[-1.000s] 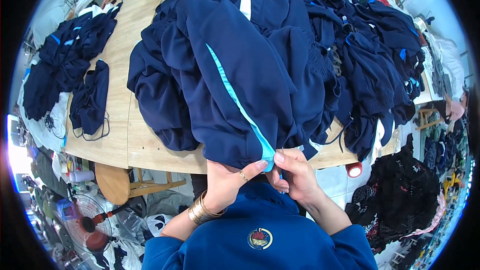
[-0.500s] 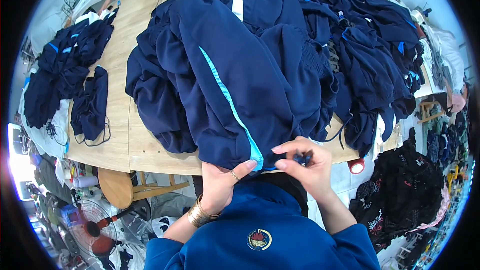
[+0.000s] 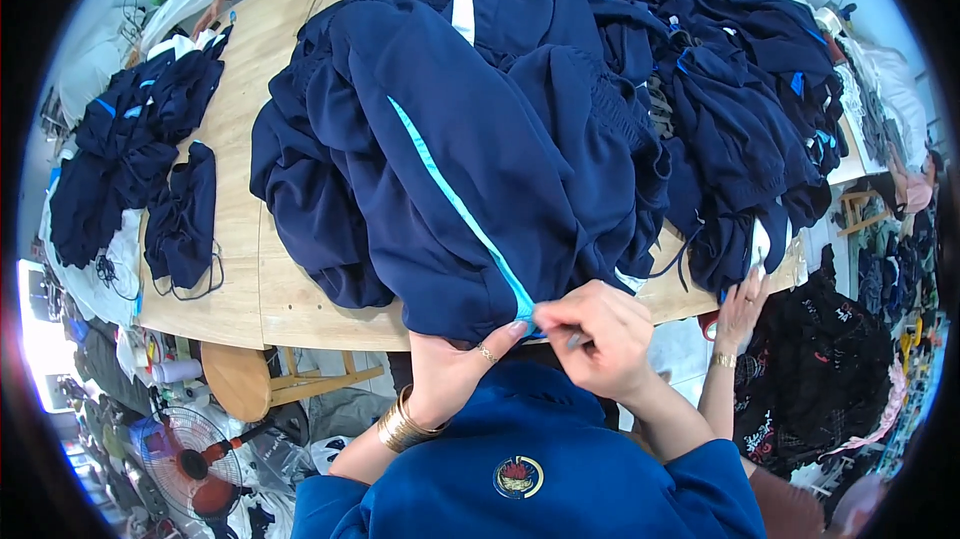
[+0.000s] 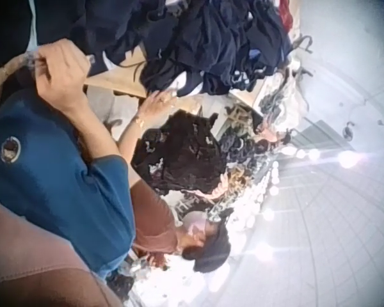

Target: Trimming loose threads from blue sportswear jackets using thread nippers at a factory workbench.

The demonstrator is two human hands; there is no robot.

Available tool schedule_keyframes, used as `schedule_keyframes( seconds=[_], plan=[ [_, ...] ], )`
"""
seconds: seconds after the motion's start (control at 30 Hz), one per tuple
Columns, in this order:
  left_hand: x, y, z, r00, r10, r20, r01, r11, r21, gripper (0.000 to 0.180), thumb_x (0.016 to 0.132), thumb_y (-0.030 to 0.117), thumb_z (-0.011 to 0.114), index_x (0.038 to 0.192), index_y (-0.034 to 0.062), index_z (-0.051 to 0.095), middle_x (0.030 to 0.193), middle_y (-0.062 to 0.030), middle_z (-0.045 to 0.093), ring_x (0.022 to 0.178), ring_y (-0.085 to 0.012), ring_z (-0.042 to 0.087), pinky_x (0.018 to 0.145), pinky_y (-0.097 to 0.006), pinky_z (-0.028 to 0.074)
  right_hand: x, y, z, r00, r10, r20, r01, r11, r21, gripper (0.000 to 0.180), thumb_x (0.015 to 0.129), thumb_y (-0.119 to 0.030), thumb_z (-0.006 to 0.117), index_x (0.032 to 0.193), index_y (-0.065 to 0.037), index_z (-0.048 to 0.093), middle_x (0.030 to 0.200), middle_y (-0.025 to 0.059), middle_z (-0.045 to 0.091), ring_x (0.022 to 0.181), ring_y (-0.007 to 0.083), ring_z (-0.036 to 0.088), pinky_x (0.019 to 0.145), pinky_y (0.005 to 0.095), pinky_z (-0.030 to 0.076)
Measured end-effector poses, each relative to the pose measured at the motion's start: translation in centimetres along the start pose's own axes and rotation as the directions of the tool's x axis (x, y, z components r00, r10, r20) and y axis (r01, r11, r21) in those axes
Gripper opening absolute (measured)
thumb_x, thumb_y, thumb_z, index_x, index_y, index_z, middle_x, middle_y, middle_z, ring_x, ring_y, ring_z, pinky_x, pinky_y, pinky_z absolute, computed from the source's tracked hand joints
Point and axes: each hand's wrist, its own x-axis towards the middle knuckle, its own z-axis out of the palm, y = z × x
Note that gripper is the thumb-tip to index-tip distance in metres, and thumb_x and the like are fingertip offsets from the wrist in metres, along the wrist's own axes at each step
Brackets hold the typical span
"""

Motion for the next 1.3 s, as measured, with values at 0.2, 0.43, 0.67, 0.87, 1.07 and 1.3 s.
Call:
schedule_keyframes(
  seconds=[0.2, 0.43, 0.67, 0.87, 1.07, 1.3],
  plan=[
    [0.1, 0.4, 0.3, 0.998, -0.021, -0.066, 0.017, 0.999, -0.049, 0.051, 0.067, 0.003, 0.073, 0.108, -0.0055, 0.043, 0.101, -0.0123, 0.055, 0.089, -0.017, 0.057, 0.079, -0.026, 0.046, 0.2, 0.3, -0.5, 0.987, 0.13, -0.099, -0.132, 0.991, -0.014, 0.014, 0.063, 0.009, 0.061, 0.074, 0.0, 0.056, 0.065, 0.0091, 0.057, 0.051, 0.0181, 0.054, 0.045, 0.0232, 0.04],
    [0.4, 0.4, 0.2, 1.0, -0.009, -0.026, 0.007, 0.996, -0.088, 0.051, 0.068, 0.001, 0.071, 0.109, -0.0054, 0.042, 0.103, -0.0121, 0.054, 0.092, -0.0176, 0.056, 0.081, -0.027, 0.046, 1.0, -1.4, -0.7, 0.97, 0.239, 0.05, -0.241, 0.907, 0.345, 0.006, 0.073, 0.002, 0.062, 0.076, 0.001, 0.057, 0.08, 0.0081, 0.059, 0.059, 0.0095, 0.054, 0.05, 0.0215, 0.04],
    [0.0, 0.2, -0.1, 0.998, 0.02, -0.056, -0.026, 0.994, -0.105, 0.05, 0.069, -0.001, 0.069, 0.111, -0.005, 0.041, 0.104, -0.0115, 0.053, 0.094, -0.0177, 0.055, 0.082, -0.028, 0.045, 0.4, -1.4, -1.9, 0.84, 0.51, 0.187, -0.522, 0.663, 0.537, 0.006, 0.075, -0.001, 0.063, 0.076, 0.001, 0.058, 0.079, 0.0061, 0.057, 0.06, 0.0065, 0.048, 0.056, 0.0192, 0.037],
    [0.3, 0.7, 0.3, 0.983, -0.185, 0.011, 0.18, 0.937, -0.3, 0.052, 0.072, 0.0, 0.067, 0.115, -0.0049, 0.038, 0.107, -0.011, 0.052, 0.093, -0.0182, 0.055, 0.086, -0.03, 0.043, 0.5, -1.9, -1.4, 0.936, 0.276, 0.217, -0.343, 0.853, 0.394, 0.007, 0.072, 0.002, 0.064, 0.078, 0.002, 0.059, 0.077, 0.0098, 0.059, 0.068, 0.0129, 0.059, 0.059, 0.022, 0.046],
    [0.4, -1.2, -0.9, 0.854, -0.474, 0.213, 0.516, 0.727, -0.453, 0.019, 0.083, 0.002, 0.053, 0.1, -0.0056, 0.054, 0.092, -0.0092, 0.059, 0.089, -0.018, 0.057, 0.081, -0.032, 0.046, -0.2, -2.1, -0.4, 0.946, 0.188, 0.265, -0.297, 0.833, 0.467, 0.009, 0.072, 0.0, 0.065, 0.079, -0.001, 0.06, 0.089, 0.0097, 0.061, 0.073, 0.0189, 0.061, 0.062, 0.0245, 0.048],
    [0.5, -3.5, -2.5, 0.989, -0.139, -0.051, 0.136, 0.989, -0.058, 0.036, 0.075, -0.004, 0.058, 0.109, -0.0061, 0.046, 0.099, -0.0108, 0.057, 0.087, -0.0195, 0.057, 0.077, -0.029, 0.047, -1.1, -1.3, 1.9, 0.975, 0.107, 0.197, -0.173, 0.919, 0.355, 0.01, 0.075, -0.006, 0.061, 0.081, -0.002, 0.054, 0.076, 0.0084, 0.06, 0.07, 0.0223, 0.061, 0.061, 0.0278, 0.048]
  ],
)
